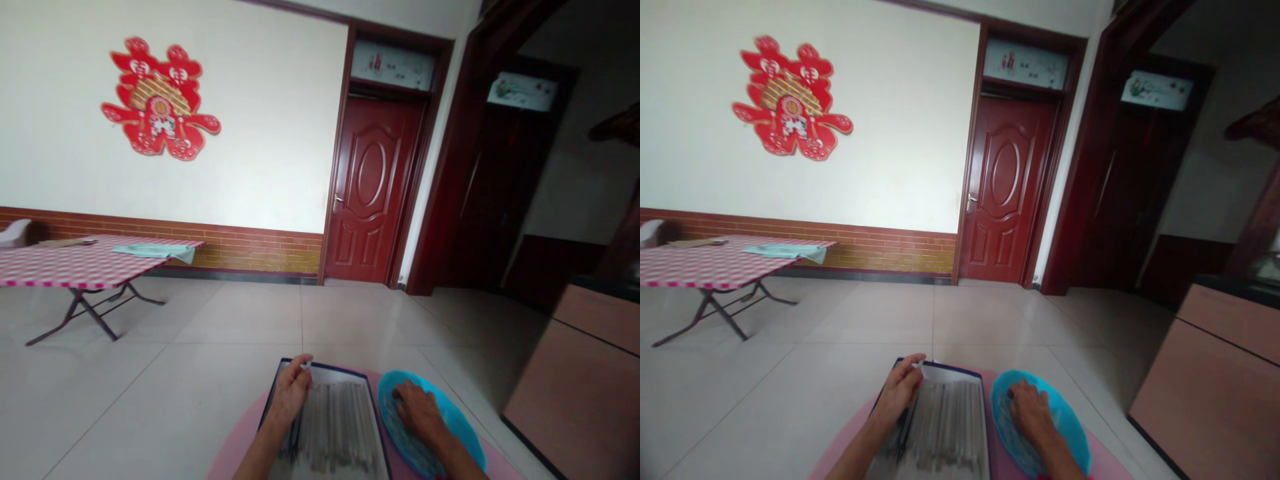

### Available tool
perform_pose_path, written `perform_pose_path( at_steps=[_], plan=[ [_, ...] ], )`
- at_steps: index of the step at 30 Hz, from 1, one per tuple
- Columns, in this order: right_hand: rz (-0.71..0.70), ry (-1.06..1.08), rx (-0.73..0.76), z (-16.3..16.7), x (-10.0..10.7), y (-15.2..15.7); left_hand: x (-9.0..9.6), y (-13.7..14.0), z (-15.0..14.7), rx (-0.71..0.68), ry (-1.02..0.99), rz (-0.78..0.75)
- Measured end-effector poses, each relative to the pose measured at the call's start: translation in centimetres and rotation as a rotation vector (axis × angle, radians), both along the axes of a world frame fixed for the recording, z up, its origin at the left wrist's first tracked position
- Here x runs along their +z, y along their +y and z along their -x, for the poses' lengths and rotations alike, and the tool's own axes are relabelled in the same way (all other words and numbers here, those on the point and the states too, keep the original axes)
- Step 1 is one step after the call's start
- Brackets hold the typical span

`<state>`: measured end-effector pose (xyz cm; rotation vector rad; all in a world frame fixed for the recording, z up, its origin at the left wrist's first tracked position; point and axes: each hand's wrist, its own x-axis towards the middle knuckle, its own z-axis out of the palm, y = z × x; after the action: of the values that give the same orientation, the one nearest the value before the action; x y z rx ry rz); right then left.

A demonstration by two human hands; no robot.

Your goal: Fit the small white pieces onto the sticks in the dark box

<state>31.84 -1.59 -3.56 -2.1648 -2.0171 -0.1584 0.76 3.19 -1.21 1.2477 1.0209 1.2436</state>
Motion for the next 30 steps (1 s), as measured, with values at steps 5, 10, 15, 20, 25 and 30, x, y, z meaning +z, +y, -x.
perform_pose_path(
  at_steps=[5,10,15,20,25,30],
  plan=[
    [-0.046,0.039,0.021,0.1,0.4,-0.1,0.5,-0.4,-0.1,-0.067,-0.136,0.072],
    [-0.188,0.269,0.066,0.2,2.1,0.4,0.5,-0.5,-0.1,-0.127,-0.178,0.09],
    [-0.321,0.726,0.119,2.4,4.2,2.0,0.6,-0.6,-0.2,-0.169,-0.142,0.07],
    [-0.29,0.994,0.196,6.6,5.3,2.8,0.4,-0.5,-0.1,-0.153,-0.102,0.065],
    [-0.223,1.033,0.227,9.7,5.3,3.0,0.7,-0.5,-0.2,-0.177,-0.084,0.071],
    [-0.181,0.661,0.172,8.3,5.2,3.2,1.1,-0.9,0.0,-0.159,-0.072,0.081]
  ],
)
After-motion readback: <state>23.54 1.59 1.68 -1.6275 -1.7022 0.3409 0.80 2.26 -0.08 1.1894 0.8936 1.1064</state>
